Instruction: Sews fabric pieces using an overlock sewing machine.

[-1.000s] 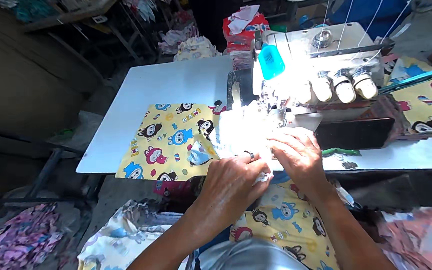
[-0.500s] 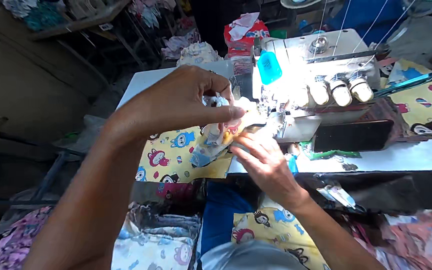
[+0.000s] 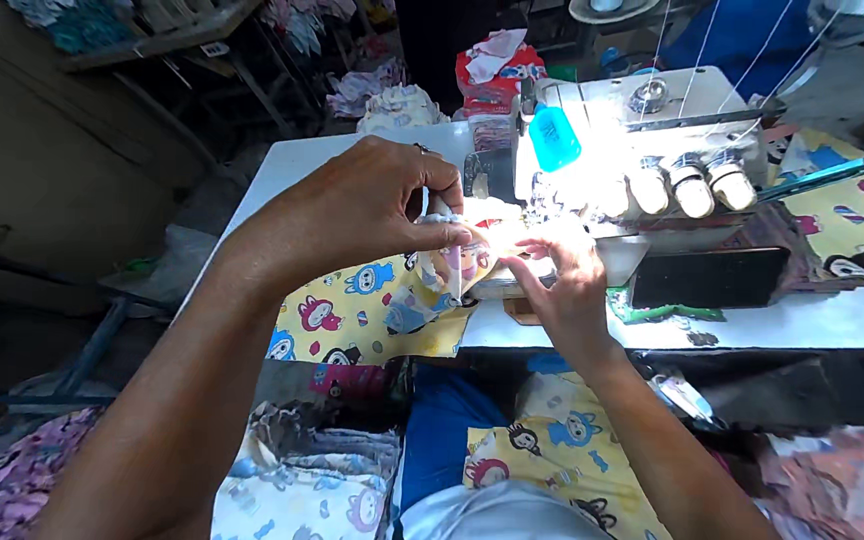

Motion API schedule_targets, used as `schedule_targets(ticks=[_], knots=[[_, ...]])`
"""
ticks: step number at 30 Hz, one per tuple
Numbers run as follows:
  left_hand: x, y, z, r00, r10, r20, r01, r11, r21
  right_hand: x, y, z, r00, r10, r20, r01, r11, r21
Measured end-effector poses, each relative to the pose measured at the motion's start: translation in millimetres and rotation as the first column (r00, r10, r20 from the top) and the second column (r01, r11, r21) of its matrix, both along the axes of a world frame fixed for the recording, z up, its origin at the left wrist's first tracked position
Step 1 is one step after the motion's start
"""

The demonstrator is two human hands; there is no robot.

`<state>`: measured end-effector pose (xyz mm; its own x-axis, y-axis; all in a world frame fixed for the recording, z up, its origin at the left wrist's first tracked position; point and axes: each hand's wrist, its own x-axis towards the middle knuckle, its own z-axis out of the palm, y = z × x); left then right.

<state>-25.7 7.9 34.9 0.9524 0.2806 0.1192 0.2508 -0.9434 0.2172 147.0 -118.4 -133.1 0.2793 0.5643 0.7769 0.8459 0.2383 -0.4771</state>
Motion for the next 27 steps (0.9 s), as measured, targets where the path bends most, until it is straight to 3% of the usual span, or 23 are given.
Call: schedule_targets(ticks=[8,20,27], knots=[[-8.2,-1.0,-9.0,0.999,0.017,-0.035,-0.012,0.990,0.138,1.6,0.6,-7.3,0.995,0.103,0.016,-0.103,0.994,0.034],[-11.4,-13.0,-9.4,0.998,-0.009,-0.058,0.018,0.988,0.153,8.2,4.7,-6.9,0.987,0.133,0.085,-0.137,0.990,0.036],[-11.4,-11.2,-11.5,0.998,0.050,-0.031,-0.043,0.979,0.197,9.2,2.0,-17.1,0.996,0.087,-0.035,-0.086,0.995,0.048]])
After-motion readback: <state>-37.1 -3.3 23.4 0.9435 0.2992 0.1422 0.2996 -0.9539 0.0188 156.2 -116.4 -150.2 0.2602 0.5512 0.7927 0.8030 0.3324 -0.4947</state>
